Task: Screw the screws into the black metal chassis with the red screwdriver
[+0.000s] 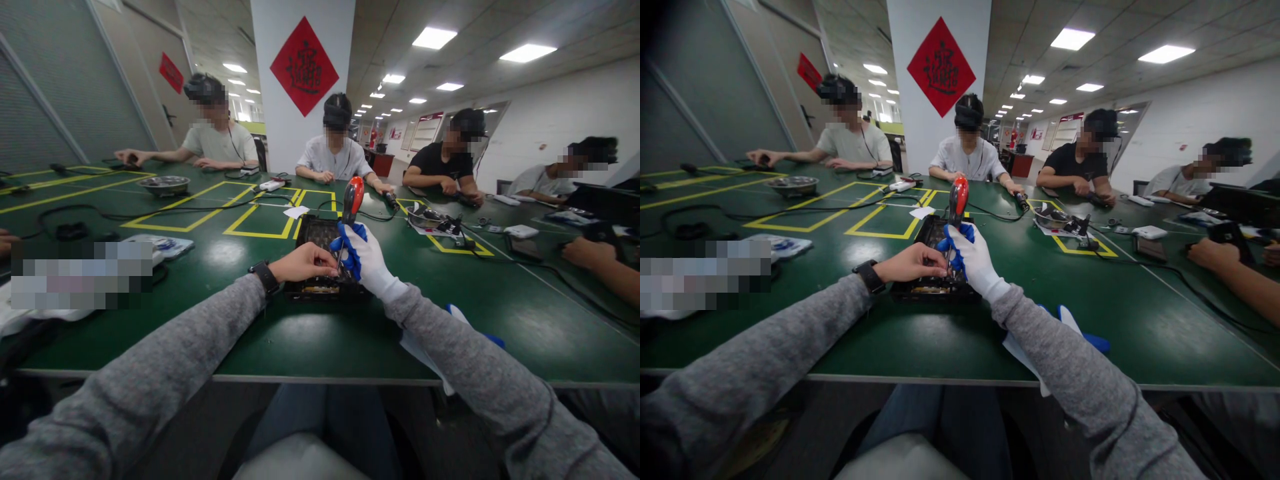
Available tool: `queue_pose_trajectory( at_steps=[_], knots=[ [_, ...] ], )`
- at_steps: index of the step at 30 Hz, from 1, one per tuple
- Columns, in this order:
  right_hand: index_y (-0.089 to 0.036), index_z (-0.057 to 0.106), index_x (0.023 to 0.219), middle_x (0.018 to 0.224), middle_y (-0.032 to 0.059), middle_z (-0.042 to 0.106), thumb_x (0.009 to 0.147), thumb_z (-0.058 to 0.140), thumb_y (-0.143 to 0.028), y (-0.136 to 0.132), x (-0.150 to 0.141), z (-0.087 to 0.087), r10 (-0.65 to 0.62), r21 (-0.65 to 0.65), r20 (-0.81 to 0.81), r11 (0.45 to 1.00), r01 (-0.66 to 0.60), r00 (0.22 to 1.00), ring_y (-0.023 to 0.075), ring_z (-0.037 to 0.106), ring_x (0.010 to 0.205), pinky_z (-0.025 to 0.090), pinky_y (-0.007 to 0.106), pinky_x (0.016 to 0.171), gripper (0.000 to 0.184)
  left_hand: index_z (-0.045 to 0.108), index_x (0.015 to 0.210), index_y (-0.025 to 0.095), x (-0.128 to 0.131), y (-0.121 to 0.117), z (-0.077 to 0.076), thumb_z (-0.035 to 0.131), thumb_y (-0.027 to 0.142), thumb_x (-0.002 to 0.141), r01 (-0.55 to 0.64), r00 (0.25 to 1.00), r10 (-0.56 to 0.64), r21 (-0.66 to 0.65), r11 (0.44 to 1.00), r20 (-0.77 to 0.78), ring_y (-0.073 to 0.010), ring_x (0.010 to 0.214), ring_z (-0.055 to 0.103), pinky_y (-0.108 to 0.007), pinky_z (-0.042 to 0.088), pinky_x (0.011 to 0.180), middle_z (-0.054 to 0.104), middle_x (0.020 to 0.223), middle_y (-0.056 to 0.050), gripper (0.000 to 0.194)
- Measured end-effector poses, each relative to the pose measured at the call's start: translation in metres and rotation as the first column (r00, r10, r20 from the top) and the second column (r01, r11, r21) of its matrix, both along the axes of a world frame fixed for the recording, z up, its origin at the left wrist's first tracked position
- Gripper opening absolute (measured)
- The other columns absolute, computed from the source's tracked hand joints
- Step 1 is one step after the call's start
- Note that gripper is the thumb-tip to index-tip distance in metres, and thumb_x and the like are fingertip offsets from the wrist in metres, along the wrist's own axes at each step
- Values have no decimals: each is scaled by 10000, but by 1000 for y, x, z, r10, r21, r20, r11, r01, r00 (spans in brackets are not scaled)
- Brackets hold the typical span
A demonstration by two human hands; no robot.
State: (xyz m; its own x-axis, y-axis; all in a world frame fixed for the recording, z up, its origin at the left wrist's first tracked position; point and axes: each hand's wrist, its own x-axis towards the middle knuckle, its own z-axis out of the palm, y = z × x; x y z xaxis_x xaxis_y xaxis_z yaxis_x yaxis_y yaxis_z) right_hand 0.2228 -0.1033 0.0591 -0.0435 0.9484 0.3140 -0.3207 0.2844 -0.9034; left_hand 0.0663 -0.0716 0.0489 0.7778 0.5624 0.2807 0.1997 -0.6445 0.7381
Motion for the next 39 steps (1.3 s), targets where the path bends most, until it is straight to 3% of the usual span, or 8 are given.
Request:
queue_pose_trajectory(
  at_steps=[5, 13, 22, 30, 39],
  knots=[
    [-173, 539, 878, 551, -47, 567, 733, 587, -457, -2, 1, 1, 41, -39, -5, 998, -42, 999, 41, 449, 367, 314, 143, 323, 323, 683, 839, 97, -1, -1, 2, 613, 346, 741, 71, 997, -71, 29, 997, 0, -145, 781, 604, -251, 460, 760, 680, 848, -74, 277],
    [-180, 548, 898, 564, -54, 563, 707, 614, -460, -4, -1, 3, 44, -13, 3, 999, -44, 999, 30, 436, 374, 320, 135, 337, 345, 677, 787, 88, 0, -1, 0, 650, 380, 704, 15, 1000, -14, 20, 1000, -18, -131, 692, 588, -235, 459, 679, 669, 760, -58, 305],
    [-166, 572, 935, 584, -43, 574, 744, 578, -452, 0, 1, -1, 47, -1, 17, 999, -47, 999, 38, 439, 362, 318, 152, 318, 345, 676, 881, 87, 0, 1, 1, 582, 350, 777, 146, 989, -146, 34, 989, -17, -148, 782, 601, -254, 460, 764, 677, 855, -89, 298],
    [-182, 524, 928, 581, -60, 560, 725, 601, -452, -1, -1, 1, 36, 26, -4, 999, -35, 999, 23, 417, 375, 320, 139, 347, 346, 650, 814, 81, 1, 1, 0, 614, 364, 746, 72, 997, -71, 37, 997, -24, -128, 738, 584, -237, 451, 724, 661, 793, -63, 293],
    [-163, 569, 931, 561, -47, 552, 735, 578, -491, 0, 2, -2, 34, 12, 41, 999, -34, 999, 33, 407, 360, 300, 157, 326, 382, 662, 878, 83, 1, -2, 4, 568, 342, 788, 160, 987, -159, 42, 986, -37, -144, 801, 591, -246, 445, 771, 669, 864, -81, 290]
  ],
)
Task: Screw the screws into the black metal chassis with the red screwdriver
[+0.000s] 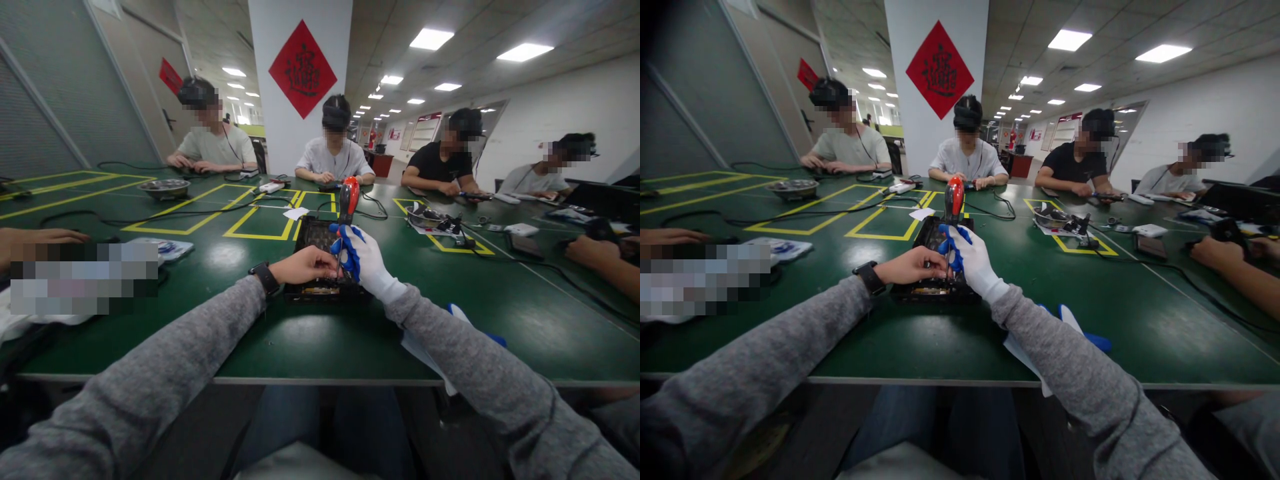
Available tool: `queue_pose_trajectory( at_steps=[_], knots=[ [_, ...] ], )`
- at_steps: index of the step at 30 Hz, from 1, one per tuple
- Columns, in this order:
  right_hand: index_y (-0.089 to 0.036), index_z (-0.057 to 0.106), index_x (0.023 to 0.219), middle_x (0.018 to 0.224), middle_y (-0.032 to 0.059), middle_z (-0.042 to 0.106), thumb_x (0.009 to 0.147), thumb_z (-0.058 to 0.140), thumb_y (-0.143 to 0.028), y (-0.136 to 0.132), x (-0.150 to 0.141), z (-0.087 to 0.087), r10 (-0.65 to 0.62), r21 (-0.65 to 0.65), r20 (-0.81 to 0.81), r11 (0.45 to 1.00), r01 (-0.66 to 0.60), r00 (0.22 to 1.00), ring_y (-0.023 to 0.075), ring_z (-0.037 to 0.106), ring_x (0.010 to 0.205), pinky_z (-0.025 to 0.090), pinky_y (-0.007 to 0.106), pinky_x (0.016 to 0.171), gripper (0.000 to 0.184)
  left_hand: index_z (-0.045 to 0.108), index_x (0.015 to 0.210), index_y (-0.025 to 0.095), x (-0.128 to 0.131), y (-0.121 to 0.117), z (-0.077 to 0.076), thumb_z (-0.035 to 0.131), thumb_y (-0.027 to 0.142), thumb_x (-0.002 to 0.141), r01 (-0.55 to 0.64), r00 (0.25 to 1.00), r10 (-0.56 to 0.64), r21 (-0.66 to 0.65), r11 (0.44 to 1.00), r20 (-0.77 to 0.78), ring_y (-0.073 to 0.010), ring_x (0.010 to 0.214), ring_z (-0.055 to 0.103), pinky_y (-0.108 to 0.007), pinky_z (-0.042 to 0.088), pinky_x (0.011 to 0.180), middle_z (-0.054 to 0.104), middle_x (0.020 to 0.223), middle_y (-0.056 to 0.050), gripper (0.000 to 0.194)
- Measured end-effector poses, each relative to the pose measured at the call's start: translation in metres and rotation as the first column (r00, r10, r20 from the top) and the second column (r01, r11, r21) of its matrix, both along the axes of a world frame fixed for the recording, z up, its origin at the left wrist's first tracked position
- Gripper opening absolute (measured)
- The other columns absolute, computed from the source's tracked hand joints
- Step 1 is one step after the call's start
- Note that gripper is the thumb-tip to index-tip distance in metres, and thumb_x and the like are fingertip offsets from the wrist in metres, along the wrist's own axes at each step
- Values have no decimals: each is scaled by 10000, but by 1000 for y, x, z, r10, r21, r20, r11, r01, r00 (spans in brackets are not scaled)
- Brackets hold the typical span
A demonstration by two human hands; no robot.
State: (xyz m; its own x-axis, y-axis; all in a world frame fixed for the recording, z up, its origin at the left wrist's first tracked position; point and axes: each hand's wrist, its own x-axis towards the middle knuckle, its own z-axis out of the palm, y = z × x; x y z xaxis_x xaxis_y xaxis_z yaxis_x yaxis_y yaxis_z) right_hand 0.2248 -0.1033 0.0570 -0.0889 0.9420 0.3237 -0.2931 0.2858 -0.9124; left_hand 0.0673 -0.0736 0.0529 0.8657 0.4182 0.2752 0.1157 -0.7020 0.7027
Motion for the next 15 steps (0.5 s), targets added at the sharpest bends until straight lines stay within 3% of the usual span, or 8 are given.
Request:
queue_pose_trajectory(
  at_steps=[6, 15],
  knots=[
    [-173, 569, 945, 561, -53, 539, 734, 582, -490, -3, -1, 1, -13, 22, -3, 1000, 13, 1000, 28, 399, 377, 301, 147, 341, 381, 651, 796, 83, 0, 2, -2, 627, 366, 734, -92, 996, 92, -19, 996, 6, -126, 712, 570, -236, 445, 703, 653, 776, -56, 291],
    [-179, 563, 969, 569, -45, 558, 755, 548, -501, 0, 1, -1, -18, 25, 25, 1000, 18, 1000, 33, 414, 366, 315, 150, 336, 387, 662, 867, 84, 0, 1, 0, 583, 347, 777, -23, 1000, 23, -30, 999, 17, -138, 786, 593, -241, 448, 762, 671, 859, -81, 289]
  ],
)
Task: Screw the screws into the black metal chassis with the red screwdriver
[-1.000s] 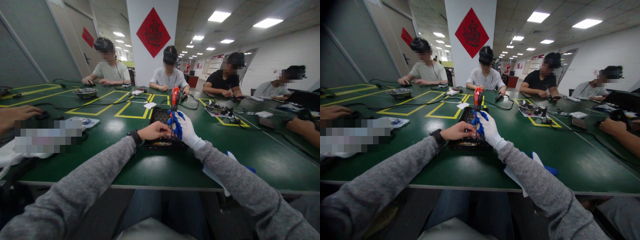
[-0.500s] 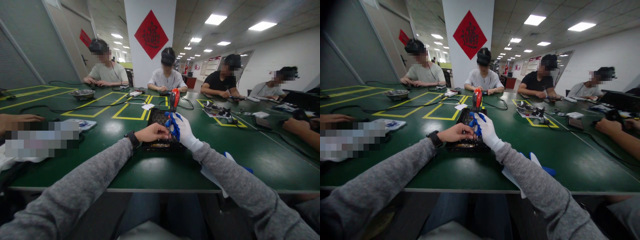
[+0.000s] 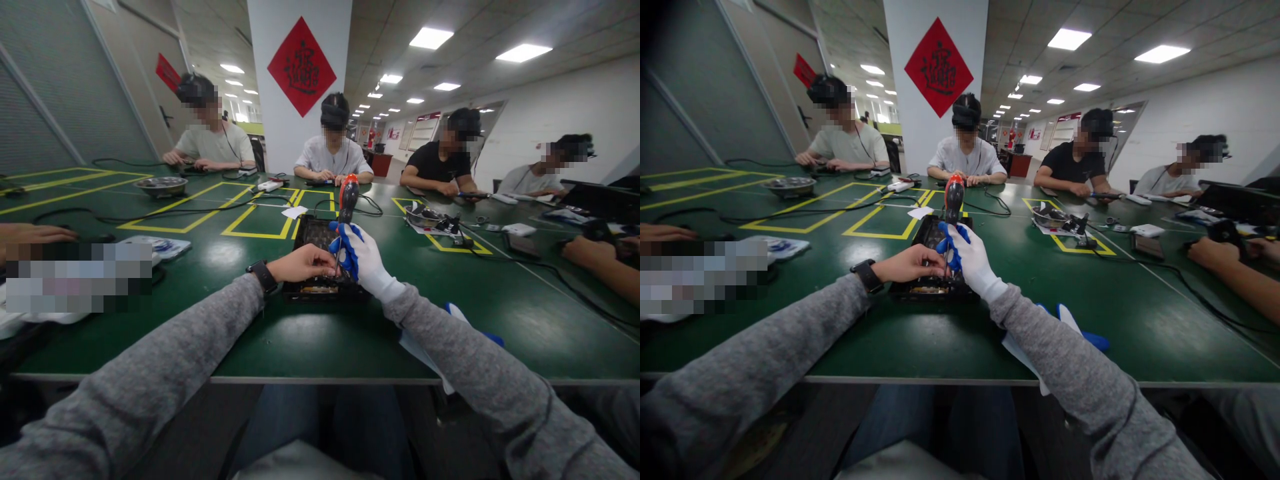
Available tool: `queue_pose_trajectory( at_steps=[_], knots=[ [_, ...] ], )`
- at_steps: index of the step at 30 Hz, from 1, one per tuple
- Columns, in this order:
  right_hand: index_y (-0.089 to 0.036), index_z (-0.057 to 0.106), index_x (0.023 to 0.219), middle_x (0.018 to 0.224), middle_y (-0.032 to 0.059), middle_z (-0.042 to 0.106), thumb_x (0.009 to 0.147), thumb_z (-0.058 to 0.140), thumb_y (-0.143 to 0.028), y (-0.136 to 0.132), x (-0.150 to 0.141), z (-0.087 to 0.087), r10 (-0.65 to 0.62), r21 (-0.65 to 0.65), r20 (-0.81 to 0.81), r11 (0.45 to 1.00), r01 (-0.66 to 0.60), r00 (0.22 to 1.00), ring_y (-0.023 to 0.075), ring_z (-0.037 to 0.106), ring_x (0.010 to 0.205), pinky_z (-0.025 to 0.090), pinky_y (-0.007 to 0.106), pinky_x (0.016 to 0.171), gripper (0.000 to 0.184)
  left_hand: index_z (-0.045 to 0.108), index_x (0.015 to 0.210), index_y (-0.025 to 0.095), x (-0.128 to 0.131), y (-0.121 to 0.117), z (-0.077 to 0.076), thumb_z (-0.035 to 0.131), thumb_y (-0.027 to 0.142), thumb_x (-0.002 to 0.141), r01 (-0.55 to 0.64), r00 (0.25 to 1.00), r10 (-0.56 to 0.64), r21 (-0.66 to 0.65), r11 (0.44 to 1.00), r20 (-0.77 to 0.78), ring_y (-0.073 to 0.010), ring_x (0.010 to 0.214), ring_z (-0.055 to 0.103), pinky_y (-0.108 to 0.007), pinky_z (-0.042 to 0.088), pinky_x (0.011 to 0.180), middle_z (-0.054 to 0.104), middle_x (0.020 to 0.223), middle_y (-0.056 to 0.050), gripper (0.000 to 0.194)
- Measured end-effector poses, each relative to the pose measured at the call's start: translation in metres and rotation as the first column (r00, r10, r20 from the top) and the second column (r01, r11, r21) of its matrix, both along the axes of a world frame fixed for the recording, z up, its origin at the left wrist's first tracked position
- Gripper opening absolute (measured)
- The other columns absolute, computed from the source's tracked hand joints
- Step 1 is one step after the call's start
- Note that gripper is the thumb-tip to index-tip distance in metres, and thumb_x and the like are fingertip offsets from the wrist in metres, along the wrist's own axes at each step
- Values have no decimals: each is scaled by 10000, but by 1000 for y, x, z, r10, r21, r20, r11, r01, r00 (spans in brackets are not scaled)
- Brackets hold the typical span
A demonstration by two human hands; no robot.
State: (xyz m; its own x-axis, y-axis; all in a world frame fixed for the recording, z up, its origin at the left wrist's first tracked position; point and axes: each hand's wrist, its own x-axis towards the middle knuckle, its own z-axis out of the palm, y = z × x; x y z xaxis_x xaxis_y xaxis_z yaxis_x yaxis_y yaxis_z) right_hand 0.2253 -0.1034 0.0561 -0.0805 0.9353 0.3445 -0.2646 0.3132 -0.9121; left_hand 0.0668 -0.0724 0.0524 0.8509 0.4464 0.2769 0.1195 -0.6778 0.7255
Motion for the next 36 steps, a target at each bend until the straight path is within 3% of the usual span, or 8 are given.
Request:
queue_pose_trajectory(
  at_steps=[8, 15, 22, 29, 36],
  knots=[
    [-186, 545, 949, 562, -55, 553, 737, 567, -507, -3, -3, 3, 6, 17, 10, 1000, -6, 1000, 29, 403, 365, 303, 148, 341, 386, 641, 773, 83, 1, 2, -4, 635, 388, 720, -77, 996, 76, -29, 997, -41, -121, 678, 573, -236, 451, 689, 647, 726, -43, 309],
    [-179, 551, 1013, 589, -40, 575, 774, 509, -518, -3, -1, 1, 20, -1, 37, 1000, -20, 999, 39, 428, 356, 318, 159, 331, 417, 663, 882, 84, 0, 1, -1, 592, 362, 765, 8, 999, -10, -58, 998, -36, -152, 828, 603, -266, 453, 807, 677, 891, -84, 310],
    [-188, 535, 959, 570, -52, 554, 766, 522, -523, -3, -1, 2, 8, 28, 40, 1000, -9, 999, 33, 400, 359, 311, 149, 330, 387, 651, 827, 85, 0, 4, -5, 635, 370, 727, -77, 997, 76, -55, 996, -11, -136, 738, 598, -262, 467, 744, 672, 799, -64, 302],
    [-185, 534, 956, 554, -52, 553, 774, 519, -513, -3, -2, 1, 24, 30, 39, 999, -25, 999, 37, 399, 349, 304, 156, 330, 375, 661, 896, 88, 0, 3, -4, 596, 362, 764, -23, 1000, 23, -53, 998, -7, -152, 830, 603, -266, 458, 798, 677, 907, -84, 311],
    [-190, 534, 962, 567, -51, 562, 771, 519, -519, -1, -1, 1, 20, 39, 32, 999, -21, 999, 34, 398, 363, 304, 151, 341, 381, 657, 822, 82, 1, 3, -5, 617, 376, 744, -71, 997, 71, -27, 997, -4, -132, 732, 589, -249, 462, 728, 668, 799, -61, 307]
  ],
)
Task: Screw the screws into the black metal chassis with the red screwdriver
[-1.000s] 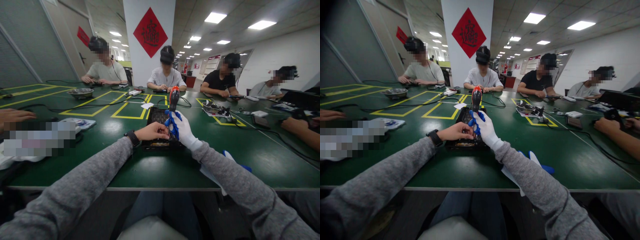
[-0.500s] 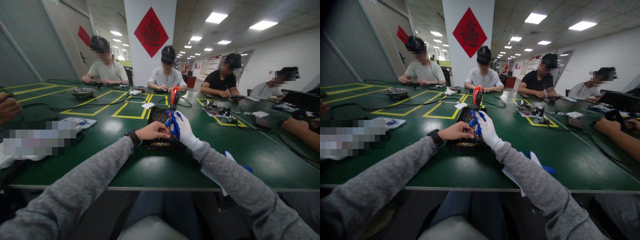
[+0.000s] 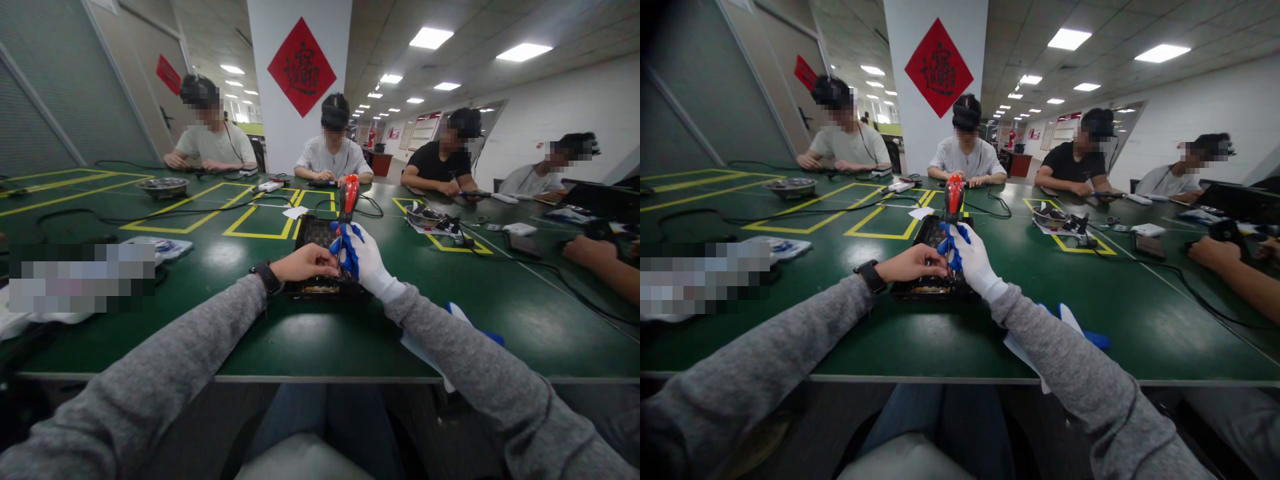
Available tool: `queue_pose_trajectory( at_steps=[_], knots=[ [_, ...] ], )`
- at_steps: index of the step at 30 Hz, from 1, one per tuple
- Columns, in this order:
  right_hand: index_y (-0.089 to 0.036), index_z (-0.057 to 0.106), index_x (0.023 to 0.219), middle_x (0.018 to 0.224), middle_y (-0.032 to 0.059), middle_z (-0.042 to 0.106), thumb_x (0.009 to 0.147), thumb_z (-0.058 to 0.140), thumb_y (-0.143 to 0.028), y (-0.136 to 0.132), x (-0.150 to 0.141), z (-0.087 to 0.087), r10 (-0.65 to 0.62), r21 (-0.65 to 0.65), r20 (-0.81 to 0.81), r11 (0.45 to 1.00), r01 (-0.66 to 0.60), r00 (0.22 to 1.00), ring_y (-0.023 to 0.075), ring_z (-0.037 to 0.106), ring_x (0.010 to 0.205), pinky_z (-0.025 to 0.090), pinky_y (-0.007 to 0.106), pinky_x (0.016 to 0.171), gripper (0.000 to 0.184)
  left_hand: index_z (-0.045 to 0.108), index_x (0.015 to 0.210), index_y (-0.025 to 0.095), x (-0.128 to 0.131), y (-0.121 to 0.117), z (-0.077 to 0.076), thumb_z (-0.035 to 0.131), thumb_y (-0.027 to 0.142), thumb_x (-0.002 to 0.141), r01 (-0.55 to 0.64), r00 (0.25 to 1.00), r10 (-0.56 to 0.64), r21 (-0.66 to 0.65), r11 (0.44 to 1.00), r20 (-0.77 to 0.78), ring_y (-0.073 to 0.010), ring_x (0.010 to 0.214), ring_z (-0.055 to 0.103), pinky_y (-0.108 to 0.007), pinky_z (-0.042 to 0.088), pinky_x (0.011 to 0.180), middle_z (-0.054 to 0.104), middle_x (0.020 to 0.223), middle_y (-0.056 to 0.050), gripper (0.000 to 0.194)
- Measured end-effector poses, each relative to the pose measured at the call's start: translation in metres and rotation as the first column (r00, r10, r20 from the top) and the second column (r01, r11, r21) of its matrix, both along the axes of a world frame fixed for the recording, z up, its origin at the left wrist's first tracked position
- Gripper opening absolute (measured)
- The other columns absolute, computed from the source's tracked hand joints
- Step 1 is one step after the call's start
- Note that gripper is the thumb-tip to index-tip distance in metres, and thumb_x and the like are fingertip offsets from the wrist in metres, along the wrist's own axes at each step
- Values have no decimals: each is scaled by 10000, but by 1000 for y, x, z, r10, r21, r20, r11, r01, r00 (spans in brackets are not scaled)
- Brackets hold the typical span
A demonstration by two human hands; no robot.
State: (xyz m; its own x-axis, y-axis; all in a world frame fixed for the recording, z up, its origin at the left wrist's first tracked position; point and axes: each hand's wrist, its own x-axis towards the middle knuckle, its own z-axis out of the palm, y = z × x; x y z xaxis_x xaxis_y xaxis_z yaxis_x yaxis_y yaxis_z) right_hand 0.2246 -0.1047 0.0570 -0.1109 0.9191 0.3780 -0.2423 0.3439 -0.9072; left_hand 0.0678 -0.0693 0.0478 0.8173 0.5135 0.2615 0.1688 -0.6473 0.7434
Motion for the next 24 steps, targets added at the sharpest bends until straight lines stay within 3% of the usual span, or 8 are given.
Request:
queue_pose_trajectory(
  at_steps=[5, 12, 20, 24],
  knots=[
    [-187, 536, 946, 563, -50, 561, 772, 511, -525, 1, 0, -1, -6, -22, 8, 1000, 6, 1000, 37, 405, 353, 305, 157, 338, 381, 667, 895, 84, 0, -2, 3, 558, 346, 798, 94, 996, -94, 0, 996, -6, -154, 839, 598, -268, 454, 810, 674, 897, -88, 299],
    [-192, 521, 924, 559, -58, 545, 759, 529, -530, -2, -1, 2, -1, 4, 10, 1000, 1, 1000, 32, 387, 360, 298, 151, 342, 376, 642, 858, 94, 1, 0, -1, 626, 368, 738, -11, 1000, 12, -51, 999, 18, -140, 763, 602, -260, 471, 745, 674, 833, -61, 299],
    [-191, 538, 947, 554, -55, 550, 764, 520, -529, -1, -1, 0, -13, -23, 12, 1000, 13, 1000, 35, 395, 346, 295, 155, 329, 385, 666, 902, 81, -1, -1, 3, 557, 349, 798, 93, 996, -93, 4, 996, 4, -161, 860, 591, -284, 442, 836, 670, 918, -99, 308],
    [-186, 551, 937, 543, -56, 540, 761, 532, -518, -1, -1, 0, -10, 2, 21, 1000, 10, 1000, 33, 382, 350, 287, 156, 329, 377, 668, 880, 93, -1, 0, 3, 594, 367, 765, 29, 1000, -29, 33, 999, -9, -163, 840, 592, -299, 445, 827, 669, 901, -89, 307]
  ],
)
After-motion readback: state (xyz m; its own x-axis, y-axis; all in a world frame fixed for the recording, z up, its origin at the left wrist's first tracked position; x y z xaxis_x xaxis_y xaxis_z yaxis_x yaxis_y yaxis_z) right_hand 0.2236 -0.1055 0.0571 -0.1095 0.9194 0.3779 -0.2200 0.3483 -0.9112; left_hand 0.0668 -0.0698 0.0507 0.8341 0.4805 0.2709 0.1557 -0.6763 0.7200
